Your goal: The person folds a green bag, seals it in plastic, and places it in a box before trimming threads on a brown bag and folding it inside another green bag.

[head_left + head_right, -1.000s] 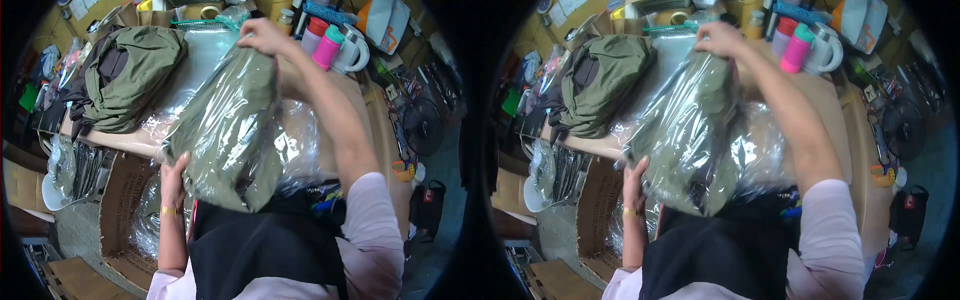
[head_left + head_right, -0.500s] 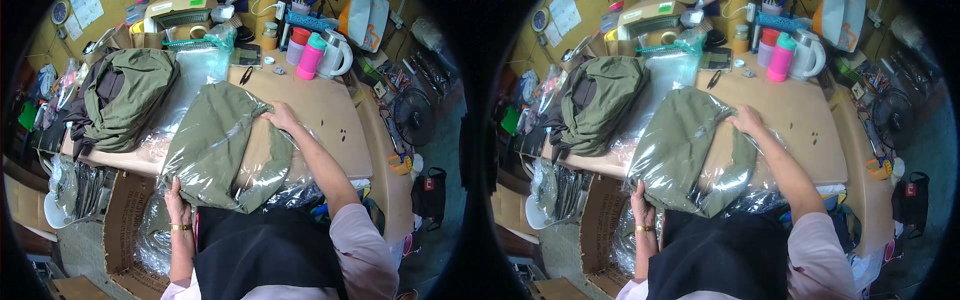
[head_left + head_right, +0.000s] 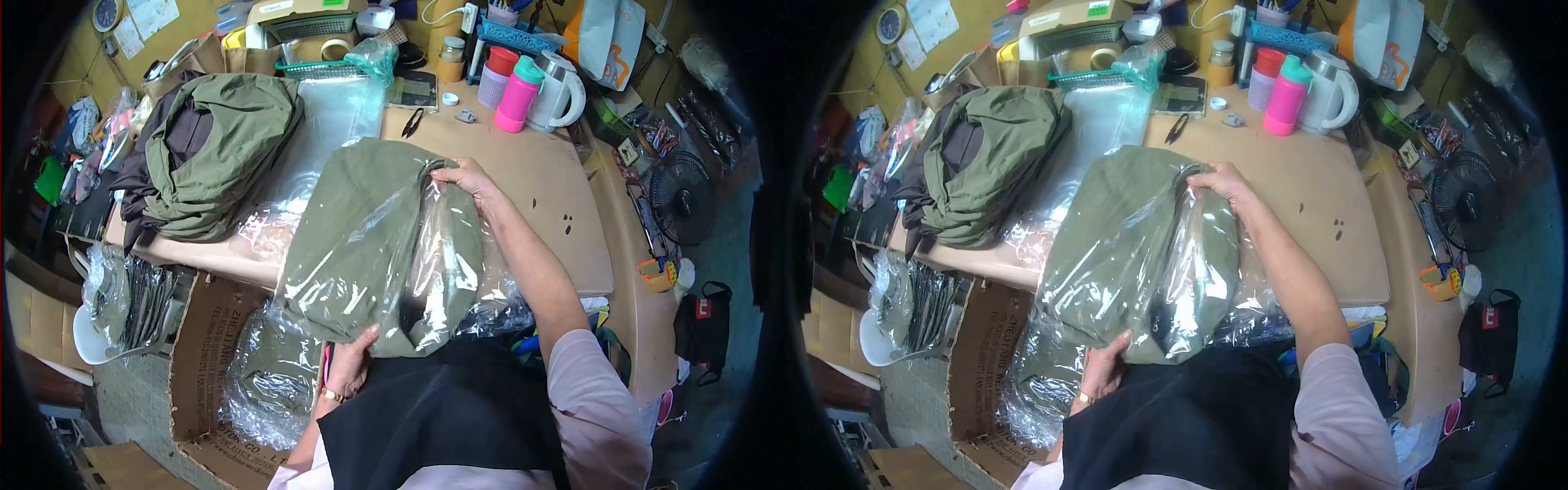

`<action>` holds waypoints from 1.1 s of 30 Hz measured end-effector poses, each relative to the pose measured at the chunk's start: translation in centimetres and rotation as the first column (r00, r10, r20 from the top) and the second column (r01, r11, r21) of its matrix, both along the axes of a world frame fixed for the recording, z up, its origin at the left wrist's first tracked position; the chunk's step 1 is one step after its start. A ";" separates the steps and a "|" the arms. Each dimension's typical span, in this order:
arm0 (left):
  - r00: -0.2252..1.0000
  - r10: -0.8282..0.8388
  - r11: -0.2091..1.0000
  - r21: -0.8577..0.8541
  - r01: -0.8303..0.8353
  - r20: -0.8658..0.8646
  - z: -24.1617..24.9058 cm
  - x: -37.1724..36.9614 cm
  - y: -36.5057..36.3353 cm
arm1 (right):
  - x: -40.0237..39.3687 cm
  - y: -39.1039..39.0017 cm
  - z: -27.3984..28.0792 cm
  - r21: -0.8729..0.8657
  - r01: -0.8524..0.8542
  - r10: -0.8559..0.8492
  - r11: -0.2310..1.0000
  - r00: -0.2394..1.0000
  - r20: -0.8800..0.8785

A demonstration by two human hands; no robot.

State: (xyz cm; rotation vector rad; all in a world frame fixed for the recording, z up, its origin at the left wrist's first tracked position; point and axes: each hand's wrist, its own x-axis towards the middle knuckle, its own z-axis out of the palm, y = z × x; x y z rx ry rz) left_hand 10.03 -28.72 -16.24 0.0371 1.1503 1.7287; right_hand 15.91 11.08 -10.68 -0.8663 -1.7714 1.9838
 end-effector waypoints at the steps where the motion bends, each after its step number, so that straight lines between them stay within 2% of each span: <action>1: 0.993 -0.017 1.000 0.027 0.014 0.120 0.0 -1.0 -0.1 | 0.0 0.2 -0.1 -0.047 -0.002 0.002 0.999 1.000 0.019; 2: 0.971 -0.036 0.998 0.058 0.023 0.238 -0.1 -1.7 -0.1 | 0.1 -0.5 0.6 -0.046 -0.008 0.009 0.999 1.000 0.023; 4: 0.973 -0.009 0.998 0.065 -0.006 0.229 -0.4 -2.4 0.0 | 0.6 -1.8 1.7 0.046 0.036 -0.037 0.998 0.999 0.011; 6: 0.974 0.030 0.999 0.033 -0.039 0.225 -0.7 -3.0 0.1 | 0.6 -1.9 0.9 0.053 0.031 -0.033 0.998 0.998 0.044; 8: 0.957 0.047 0.996 0.057 -0.066 0.287 -1.1 -3.4 0.3 | 0.6 -1.9 0.8 0.117 0.056 -0.061 0.992 0.997 0.039; 9: 0.925 0.036 0.983 0.152 -0.101 0.379 -1.2 -3.2 0.2 | 0.7 -1.8 0.9 0.117 0.056 -0.061 0.992 0.997 0.042; 10: 0.886 0.015 0.959 0.242 -0.144 0.464 -0.7 -3.1 0.2 | 0.7 -1.8 1.3 0.001 0.028 -0.028 1.000 1.000 -0.001; 11: 0.933 0.050 0.972 0.199 -0.128 0.356 -0.2 -2.4 0.3 | 0.6 -2.0 1.5 -0.115 -0.006 0.001 0.993 0.999 -0.049; 12: 0.970 0.025 0.996 0.079 -0.045 0.242 0.5 -1.8 0.3 | 0.5 -2.3 1.6 -0.116 -0.008 0.002 0.993 0.999 -0.048; 14: 0.998 -0.026 0.996 0.088 0.021 0.055 1.3 -1.0 0.8 | 0.2 -2.7 1.6 -0.030 0.098 -0.100 0.995 0.993 -0.061; 15: 0.991 -0.045 0.996 0.079 0.035 0.122 0.5 -1.1 1.0 | 0.1 -2.3 1.0 -0.031 0.098 -0.100 0.995 0.993 -0.061; 17: 0.983 -0.048 0.998 0.051 0.039 0.175 -0.4 -1.6 1.1 | -0.1 -1.5 -0.2 0.147 0.057 -0.048 0.988 0.997 -0.063; 18: 0.973 -0.048 0.999 0.026 0.043 0.226 -0.7 -1.8 1.2 | 0.1 -1.2 -0.8 0.145 0.059 -0.050 0.988 0.997 -0.061; 20: 0.977 -0.032 0.999 0.040 0.024 0.209 -0.3 -1.9 1.2 | 0.2 -1.4 -0.4 0.165 0.093 -0.097 0.982 0.995 0.019; 23: 0.939 -0.048 0.997 0.068 0.027 0.341 -1.2 -2.7 1.0 | 0.2 -2.0 -0.2 0.204 0.157 -0.159 0.966 0.987 -0.004; 24: 0.938 -0.029 0.998 0.057 0.009 0.345 -1.6 -2.7 0.8 | 0.1 -2.1 -0.2 0.194 0.139 -0.142 0.971 0.990 0.001; 26: 0.937 -0.012 0.995 0.098 -0.024 0.348 -0.6 -2.5 1.0 | 0.1 -1.7 -0.9 0.220 0.198 -0.217 0.955 0.974 0.063; 30: 0.942 -0.006 0.991 0.127 -0.039 0.336 -2.4 -3.0 0.7 | -0.1 -0.1 -2.5 0.175 0.156 -0.173 0.972 0.981 0.090; 33: 0.952 0.027 0.989 0.128 -0.070 0.306 0.2 -2.4 0.9 | 0.2 -0.3 -2.0 0.240 0.138 -0.166 0.961 0.981 0.103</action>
